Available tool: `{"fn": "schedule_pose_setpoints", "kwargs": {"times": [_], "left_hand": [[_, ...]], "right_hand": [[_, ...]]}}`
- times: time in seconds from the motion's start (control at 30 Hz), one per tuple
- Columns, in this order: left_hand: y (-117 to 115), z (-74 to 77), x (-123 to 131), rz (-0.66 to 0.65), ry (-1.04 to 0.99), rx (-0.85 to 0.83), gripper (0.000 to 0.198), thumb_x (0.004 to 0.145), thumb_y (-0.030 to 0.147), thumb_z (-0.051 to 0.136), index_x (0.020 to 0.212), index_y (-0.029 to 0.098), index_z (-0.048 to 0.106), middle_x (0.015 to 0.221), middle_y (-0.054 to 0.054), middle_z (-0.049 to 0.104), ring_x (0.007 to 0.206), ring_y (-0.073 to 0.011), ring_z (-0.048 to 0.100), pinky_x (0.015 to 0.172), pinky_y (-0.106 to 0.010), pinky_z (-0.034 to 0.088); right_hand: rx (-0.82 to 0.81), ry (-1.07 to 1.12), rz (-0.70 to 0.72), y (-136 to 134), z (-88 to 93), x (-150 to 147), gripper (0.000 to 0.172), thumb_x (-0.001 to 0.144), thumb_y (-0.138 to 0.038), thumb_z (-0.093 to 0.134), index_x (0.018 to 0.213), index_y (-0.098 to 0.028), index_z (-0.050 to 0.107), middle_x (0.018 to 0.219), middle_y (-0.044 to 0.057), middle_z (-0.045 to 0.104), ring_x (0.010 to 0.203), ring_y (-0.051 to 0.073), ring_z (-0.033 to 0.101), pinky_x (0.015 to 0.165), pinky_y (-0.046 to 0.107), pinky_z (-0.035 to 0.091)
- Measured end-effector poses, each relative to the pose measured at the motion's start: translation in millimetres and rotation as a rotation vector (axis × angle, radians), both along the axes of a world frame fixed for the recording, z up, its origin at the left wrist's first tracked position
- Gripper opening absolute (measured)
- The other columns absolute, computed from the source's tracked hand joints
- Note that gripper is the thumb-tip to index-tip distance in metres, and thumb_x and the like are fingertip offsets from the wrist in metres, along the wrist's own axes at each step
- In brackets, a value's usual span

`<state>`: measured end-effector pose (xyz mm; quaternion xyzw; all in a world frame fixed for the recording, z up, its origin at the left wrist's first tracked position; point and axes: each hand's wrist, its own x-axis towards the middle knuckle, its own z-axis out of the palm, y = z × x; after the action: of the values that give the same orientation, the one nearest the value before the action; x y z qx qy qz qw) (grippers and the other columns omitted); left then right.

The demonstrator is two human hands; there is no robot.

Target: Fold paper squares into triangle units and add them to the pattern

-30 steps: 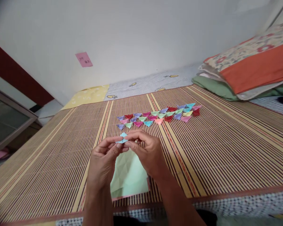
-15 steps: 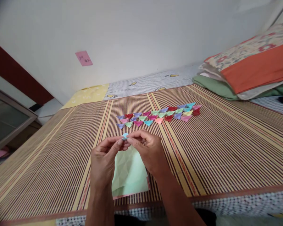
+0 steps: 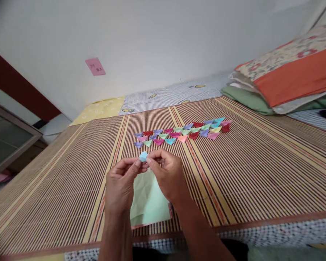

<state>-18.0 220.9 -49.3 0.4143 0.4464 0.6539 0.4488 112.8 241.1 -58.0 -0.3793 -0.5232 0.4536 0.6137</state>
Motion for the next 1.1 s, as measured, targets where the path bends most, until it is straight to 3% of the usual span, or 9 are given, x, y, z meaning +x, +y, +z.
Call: {"fn": "schedule_pose_setpoints", "kwargs": {"times": [0.23, 0.67, 1.1], "left_hand": [[0, 1.5, 6, 0.075, 0.072, 0.043, 0.006, 0.081, 0.023, 0.081, 0.082, 0.017, 0.078, 0.075, -0.003, 0.078, 0.069, -0.0128, 0.073, 0.07, -0.022, 0.059], [-1, 5.8, 12, 0.125, 0.124, 0.04, 0.009, 0.078, 0.023, 0.081, 0.079, 0.016, 0.075, 0.072, -0.003, 0.076, 0.067, -0.0131, 0.071, 0.065, -0.022, 0.058], [0, 1.6, 11, 0.069, 0.057, 0.014, 0.013, 0.079, 0.021, 0.081, 0.079, 0.015, 0.07, 0.07, -0.004, 0.076, 0.067, -0.0141, 0.074, 0.067, -0.023, 0.06]], "right_hand": [[-0.016, -0.026, 0.049, -3, 4.7, -2, 0.006, 0.087, -0.025, 0.071, 0.09, -0.02, 0.075, 0.085, 0.003, 0.075, 0.079, 0.019, 0.071, 0.075, 0.033, 0.056], [-0.031, 0.101, -0.063, 0, -5.0, -12, 0.002, 0.082, -0.02, 0.072, 0.081, -0.019, 0.071, 0.084, 0.003, 0.074, 0.077, 0.018, 0.069, 0.073, 0.032, 0.057], [-0.063, 0.089, -0.088, 2, -4.0, -7, 0.006, 0.079, -0.021, 0.076, 0.08, -0.019, 0.07, 0.074, 0.001, 0.072, 0.066, 0.015, 0.068, 0.063, 0.028, 0.057]]}}
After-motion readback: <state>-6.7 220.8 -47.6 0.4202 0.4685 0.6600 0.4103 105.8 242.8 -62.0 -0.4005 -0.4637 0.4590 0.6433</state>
